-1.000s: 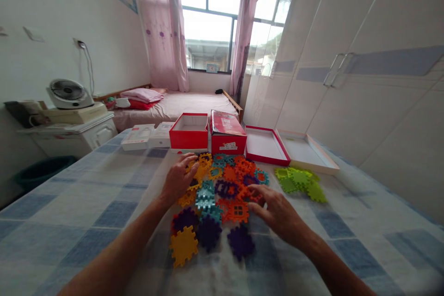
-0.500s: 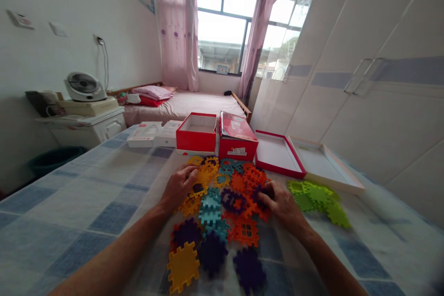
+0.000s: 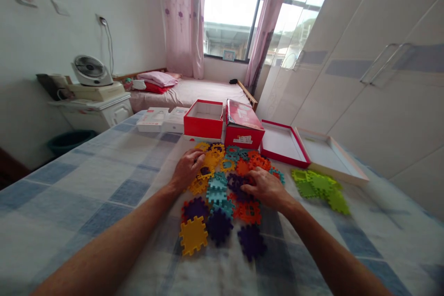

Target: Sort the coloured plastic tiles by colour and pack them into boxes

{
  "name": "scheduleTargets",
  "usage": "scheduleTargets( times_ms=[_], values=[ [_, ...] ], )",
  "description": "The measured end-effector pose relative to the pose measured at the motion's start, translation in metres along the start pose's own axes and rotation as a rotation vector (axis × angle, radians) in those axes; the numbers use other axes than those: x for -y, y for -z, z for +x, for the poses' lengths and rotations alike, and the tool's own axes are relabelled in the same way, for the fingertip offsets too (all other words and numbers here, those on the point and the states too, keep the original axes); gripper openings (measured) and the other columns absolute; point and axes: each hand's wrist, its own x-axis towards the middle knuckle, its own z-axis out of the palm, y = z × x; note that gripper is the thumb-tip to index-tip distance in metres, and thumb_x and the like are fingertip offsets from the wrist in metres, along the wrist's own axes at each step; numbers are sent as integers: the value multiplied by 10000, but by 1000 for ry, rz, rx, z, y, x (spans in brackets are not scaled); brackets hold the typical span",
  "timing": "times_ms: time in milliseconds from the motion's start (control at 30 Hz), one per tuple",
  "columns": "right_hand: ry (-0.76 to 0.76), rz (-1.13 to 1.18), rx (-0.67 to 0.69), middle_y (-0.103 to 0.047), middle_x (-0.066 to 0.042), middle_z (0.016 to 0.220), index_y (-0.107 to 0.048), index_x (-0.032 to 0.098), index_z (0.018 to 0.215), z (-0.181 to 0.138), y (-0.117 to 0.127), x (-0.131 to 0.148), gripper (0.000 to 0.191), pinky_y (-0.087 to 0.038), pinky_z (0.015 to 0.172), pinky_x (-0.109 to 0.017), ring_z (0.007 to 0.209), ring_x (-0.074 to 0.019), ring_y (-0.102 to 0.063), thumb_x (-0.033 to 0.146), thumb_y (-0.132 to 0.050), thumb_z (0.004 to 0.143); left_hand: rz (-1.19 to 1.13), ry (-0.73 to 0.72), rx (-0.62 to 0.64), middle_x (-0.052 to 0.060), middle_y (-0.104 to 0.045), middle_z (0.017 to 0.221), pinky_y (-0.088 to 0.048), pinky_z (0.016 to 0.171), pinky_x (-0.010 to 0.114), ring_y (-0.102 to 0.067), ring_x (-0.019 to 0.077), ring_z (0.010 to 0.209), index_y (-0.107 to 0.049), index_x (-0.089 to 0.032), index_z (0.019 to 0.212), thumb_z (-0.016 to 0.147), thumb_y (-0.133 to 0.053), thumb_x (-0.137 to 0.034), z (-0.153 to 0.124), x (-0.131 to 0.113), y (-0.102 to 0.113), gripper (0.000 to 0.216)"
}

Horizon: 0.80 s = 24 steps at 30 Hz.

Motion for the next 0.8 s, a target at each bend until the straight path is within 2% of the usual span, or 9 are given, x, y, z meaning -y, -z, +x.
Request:
scheduleTargets(
  times_ms=[167, 300, 433, 600, 800],
  values=[
    [106, 87, -109, -592, -45, 892, -631, 179, 842, -3, -1, -1, 144, -384, 758, -263, 848, -162, -531, 276, -590, 744, 9, -14, 8, 79, -638, 1054, -408, 936, 287, -576, 189, 1010, -675, -157, 916, 870, -365, -392, 0, 1, 0, 392],
    [86, 244, -65, -627, -7, 786, -602, 188, 866, 1, 4, 3, 150, -379, 667, -247, 713, -133, -542, 281, -506, 797, 18, -13, 11, 84, -632, 1063, -398, 943, 280, -567, 185, 1018, -672, -155, 917, 878, -354, -391, 0, 1, 0, 397],
    [36, 101, -3, -647, -47, 845, -609, 183, 869, 11, 0, 11, 179, -359, 687, -269, 794, -168, -562, 321, -522, 795, 18, -2, 15, 82, -629, 1065, -400, 936, 277, -570, 184, 1015, -670, -156, 918, 879, -352, -395, 0, 1, 0, 400],
    [-12, -101, -6, -619, -103, 1019, -579, 176, 935, 19, -10, 23, 274, -332, 764, -340, 974, -255, -519, 404, -531, 791, 17, 5, 26, 80, -627, 1049, -412, 915, 284, -575, 185, 989, -668, -161, 896, 875, -351, -401, 0, -2, 2, 398],
    [-39, 0, 89, -612, -108, 1008, -551, 152, 981, 23, -2, 25, 319, -332, 746, -320, 929, -244, -529, 376, -579, 756, 9, 9, 13, 77, -628, 1051, -412, 924, 299, -572, 188, 991, -674, -172, 883, 864, -361, -394, 0, -4, 2, 384]
  ],
)
